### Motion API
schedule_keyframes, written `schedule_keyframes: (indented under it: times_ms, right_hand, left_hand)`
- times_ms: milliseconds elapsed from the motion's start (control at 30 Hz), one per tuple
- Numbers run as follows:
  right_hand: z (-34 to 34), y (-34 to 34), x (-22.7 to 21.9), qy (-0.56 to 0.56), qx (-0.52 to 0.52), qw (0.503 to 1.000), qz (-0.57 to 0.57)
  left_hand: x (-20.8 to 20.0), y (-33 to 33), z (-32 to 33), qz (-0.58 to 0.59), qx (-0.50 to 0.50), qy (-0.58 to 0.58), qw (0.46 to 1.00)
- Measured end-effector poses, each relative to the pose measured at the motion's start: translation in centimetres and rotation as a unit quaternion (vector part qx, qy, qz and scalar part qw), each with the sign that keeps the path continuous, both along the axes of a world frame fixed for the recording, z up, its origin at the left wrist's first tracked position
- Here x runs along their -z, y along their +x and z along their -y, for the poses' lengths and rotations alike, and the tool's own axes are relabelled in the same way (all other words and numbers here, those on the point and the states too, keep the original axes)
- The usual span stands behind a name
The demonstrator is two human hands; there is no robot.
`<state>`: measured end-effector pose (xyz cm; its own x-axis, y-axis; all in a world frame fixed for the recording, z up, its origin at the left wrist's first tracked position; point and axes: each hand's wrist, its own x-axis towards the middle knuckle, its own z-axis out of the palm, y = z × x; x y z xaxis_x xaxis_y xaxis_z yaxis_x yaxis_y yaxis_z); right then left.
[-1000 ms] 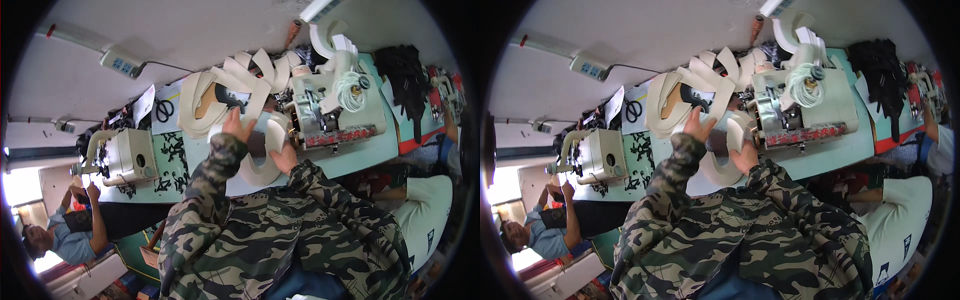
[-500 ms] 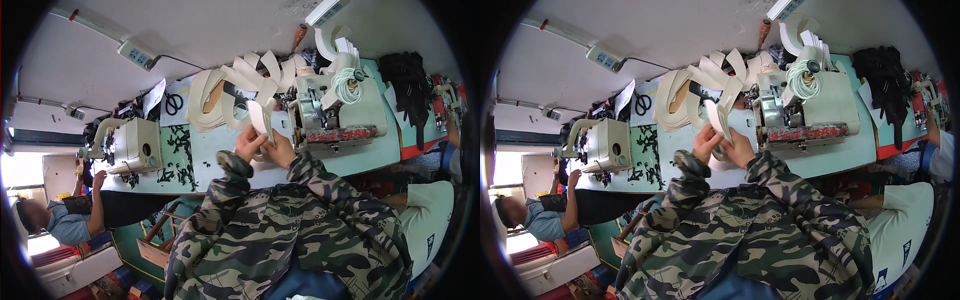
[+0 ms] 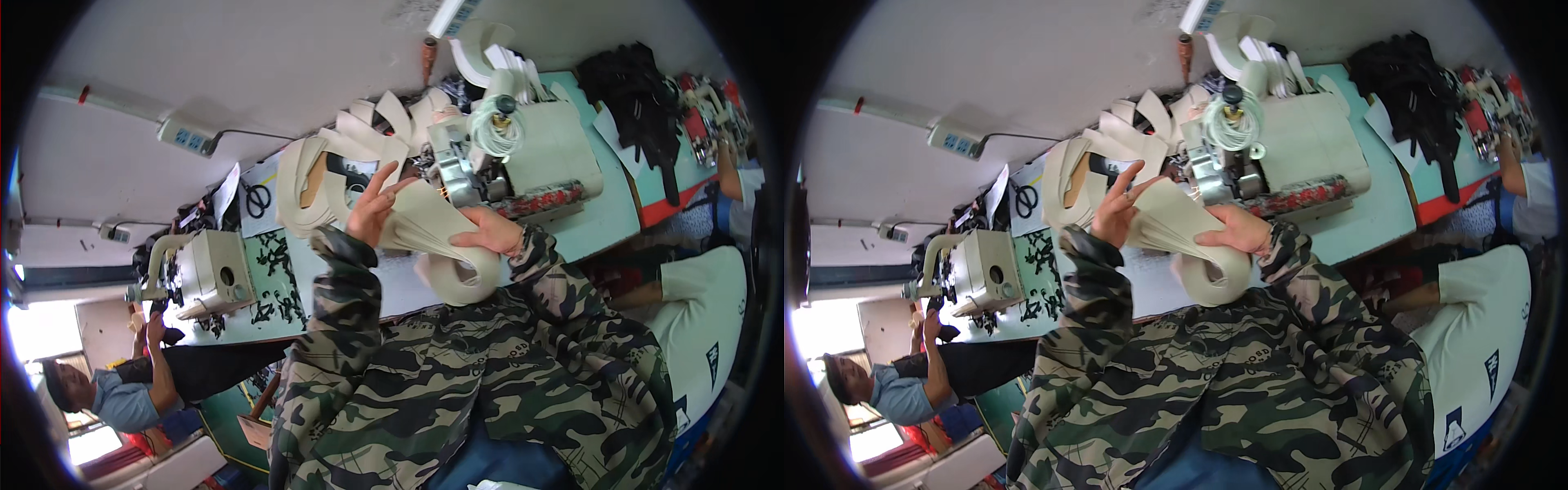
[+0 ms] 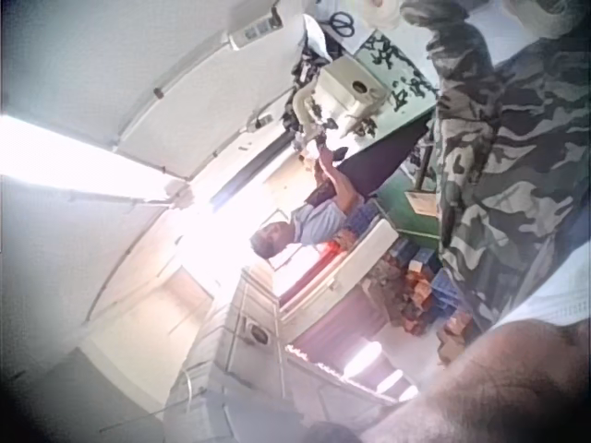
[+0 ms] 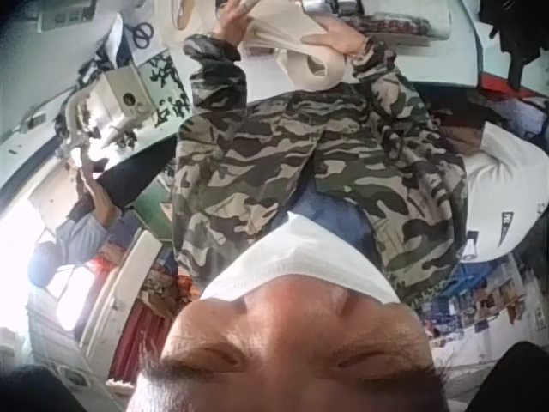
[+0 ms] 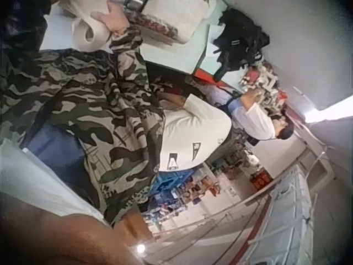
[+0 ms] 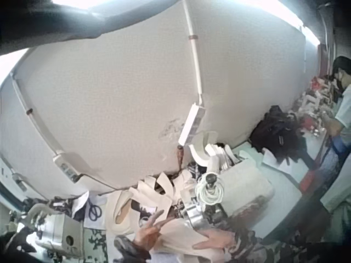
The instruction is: The person takes curved shoe components from the table, feeds them through an edge-binding machine to apply tape along the border, and folds and shapes the pieces by hand before setting them down.
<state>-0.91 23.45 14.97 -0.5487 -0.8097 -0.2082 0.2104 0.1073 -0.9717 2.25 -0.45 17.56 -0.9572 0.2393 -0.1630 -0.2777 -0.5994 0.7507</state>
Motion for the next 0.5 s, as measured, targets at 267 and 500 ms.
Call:
schedule_keyframes:
  times_ms: [267, 500]
  right_hand:
    - [-6.9, 0.5, 3.1, 0.031, 0.001, 0.998, 0.061]
    - [-7.7, -0.2, 3.9, 0.109, 0.011, 0.992, 0.063]
  left_hand:
    - [6.7, -2.5, -5.9, -0.028, 0.139, -0.457, 0.878]
    - [3.5, -2.3, -10.4, -0.108, -0.009, -0.725, 0.68]
